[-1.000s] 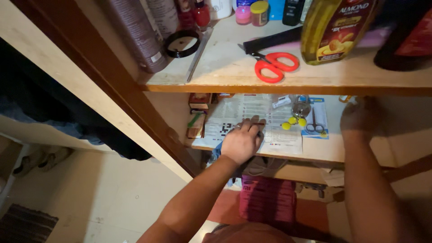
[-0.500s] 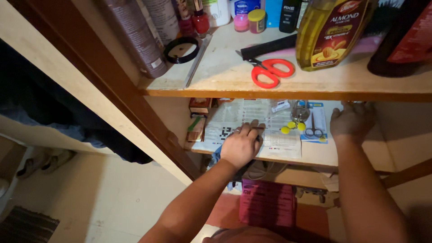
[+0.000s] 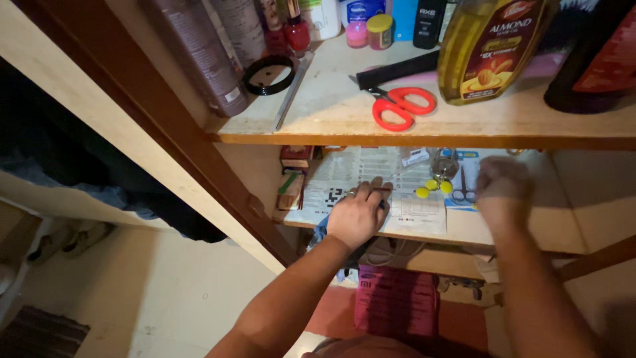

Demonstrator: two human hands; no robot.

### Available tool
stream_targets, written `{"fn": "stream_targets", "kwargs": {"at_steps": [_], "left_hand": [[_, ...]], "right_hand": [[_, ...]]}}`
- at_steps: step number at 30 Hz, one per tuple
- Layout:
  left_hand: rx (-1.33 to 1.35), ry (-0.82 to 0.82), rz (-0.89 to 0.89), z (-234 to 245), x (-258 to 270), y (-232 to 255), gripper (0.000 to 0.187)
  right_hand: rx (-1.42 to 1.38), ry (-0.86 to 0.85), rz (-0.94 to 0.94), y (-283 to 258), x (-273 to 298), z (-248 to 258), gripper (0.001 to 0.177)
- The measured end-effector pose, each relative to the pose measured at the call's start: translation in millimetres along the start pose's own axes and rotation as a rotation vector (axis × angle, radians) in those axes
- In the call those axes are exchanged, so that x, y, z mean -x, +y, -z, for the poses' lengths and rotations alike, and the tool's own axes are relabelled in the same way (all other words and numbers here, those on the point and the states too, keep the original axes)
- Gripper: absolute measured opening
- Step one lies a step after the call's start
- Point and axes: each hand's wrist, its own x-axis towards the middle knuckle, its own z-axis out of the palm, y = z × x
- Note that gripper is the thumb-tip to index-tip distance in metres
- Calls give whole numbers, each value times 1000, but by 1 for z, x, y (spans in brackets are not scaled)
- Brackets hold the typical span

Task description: The person wipes a wooden shelf with a blue cloth, then picks up and wipes several small bottles and containers one by one before placing them back. The person also wipes a hairbrush and returns it to the shelf.

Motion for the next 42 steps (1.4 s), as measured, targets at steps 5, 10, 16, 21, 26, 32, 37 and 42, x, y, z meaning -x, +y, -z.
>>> {"fn": "stream_targets", "kwargs": {"at_steps": [5, 10, 16, 21, 26, 32, 37, 42], "left_hand": [[-44, -57, 30, -1, 1, -2, 22], [-21, -57, 35, -3, -1, -2, 22], [-59, -44, 4, -2, 1, -2, 21], [-11, -55, 29, -3, 1, -3, 24], [-36, -50, 17, 0, 0, -1, 22], [8, -63, 31, 4, -2, 2, 32], [-47, -16, 15, -1, 1, 0, 25], [-27, -63, 31, -4, -1, -2, 21]], "right_hand": [[263, -98, 100, -37, 35, 4, 41], [337, -260, -1, -32, 30, 12, 49], [277, -377, -181, -14, 33, 36, 51], [503, -603, -360, 31, 27, 50, 43], [676, -520, -257, 52, 35, 55, 32], [549, -200, -123, 20, 64, 49, 30], [420, -52, -23, 15, 65, 48, 36], [427, -160, -83, 24, 57, 47, 41]]}}
